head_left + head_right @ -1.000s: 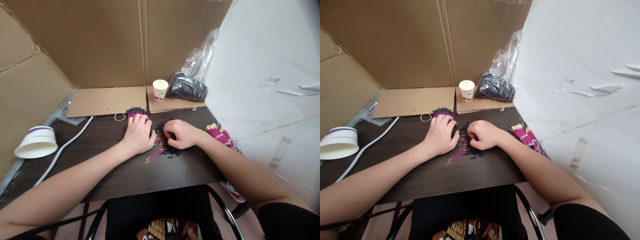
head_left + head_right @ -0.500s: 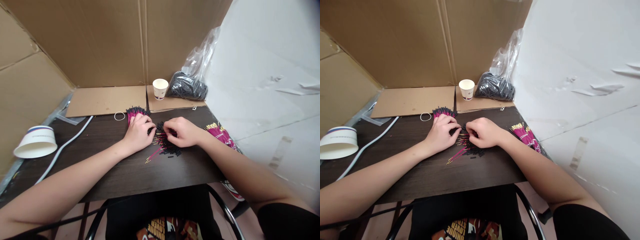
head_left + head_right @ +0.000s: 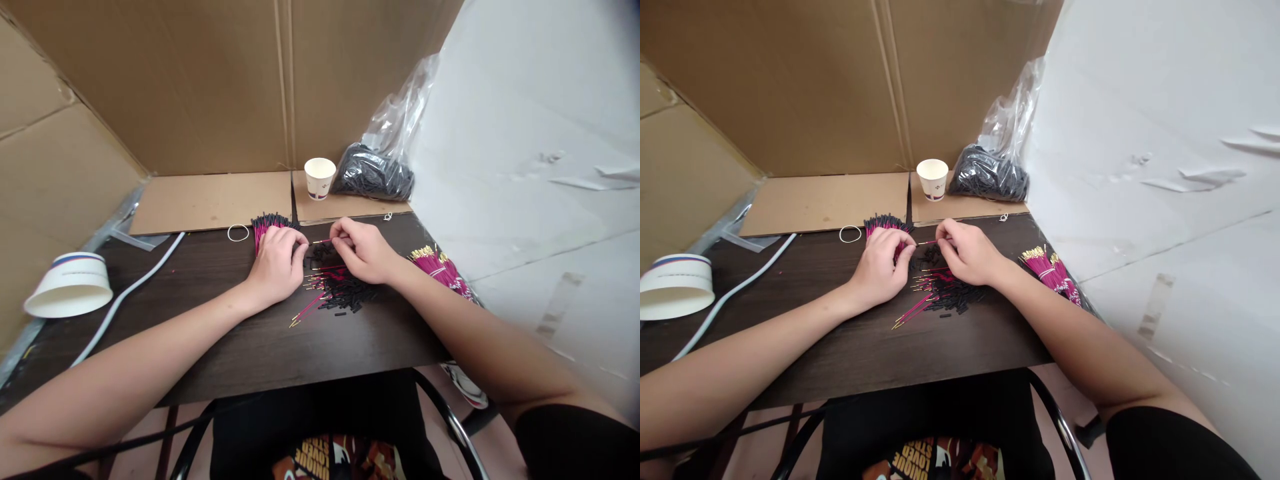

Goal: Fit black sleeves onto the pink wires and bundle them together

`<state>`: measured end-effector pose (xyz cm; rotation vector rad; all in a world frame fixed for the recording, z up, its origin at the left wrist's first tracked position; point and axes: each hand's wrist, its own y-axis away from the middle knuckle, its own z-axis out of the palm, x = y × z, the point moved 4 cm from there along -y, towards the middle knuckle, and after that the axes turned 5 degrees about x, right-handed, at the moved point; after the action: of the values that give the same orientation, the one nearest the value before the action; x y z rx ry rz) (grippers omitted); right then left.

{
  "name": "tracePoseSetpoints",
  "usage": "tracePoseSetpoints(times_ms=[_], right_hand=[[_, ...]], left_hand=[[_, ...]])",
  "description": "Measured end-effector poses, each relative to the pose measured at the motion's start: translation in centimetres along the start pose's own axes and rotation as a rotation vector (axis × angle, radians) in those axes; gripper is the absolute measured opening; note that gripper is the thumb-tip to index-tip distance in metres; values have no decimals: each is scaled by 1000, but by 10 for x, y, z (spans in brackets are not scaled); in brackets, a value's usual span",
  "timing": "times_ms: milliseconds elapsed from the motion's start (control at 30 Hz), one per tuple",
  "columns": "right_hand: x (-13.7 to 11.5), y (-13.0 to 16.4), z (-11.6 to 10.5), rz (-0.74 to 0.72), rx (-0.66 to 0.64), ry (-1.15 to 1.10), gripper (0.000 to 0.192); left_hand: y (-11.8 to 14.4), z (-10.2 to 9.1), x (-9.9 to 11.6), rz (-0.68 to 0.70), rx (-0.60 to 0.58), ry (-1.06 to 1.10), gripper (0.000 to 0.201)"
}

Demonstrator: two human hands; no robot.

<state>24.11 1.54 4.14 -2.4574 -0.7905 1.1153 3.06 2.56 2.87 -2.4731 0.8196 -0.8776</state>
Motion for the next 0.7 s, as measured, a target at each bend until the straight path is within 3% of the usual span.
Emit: tracePoseSetpoints(times_ms=[700], right_hand=[[-2, 2, 1, -89, 34, 64, 7]], left_hand=[[2, 2, -1, 46, 19, 43, 14]])
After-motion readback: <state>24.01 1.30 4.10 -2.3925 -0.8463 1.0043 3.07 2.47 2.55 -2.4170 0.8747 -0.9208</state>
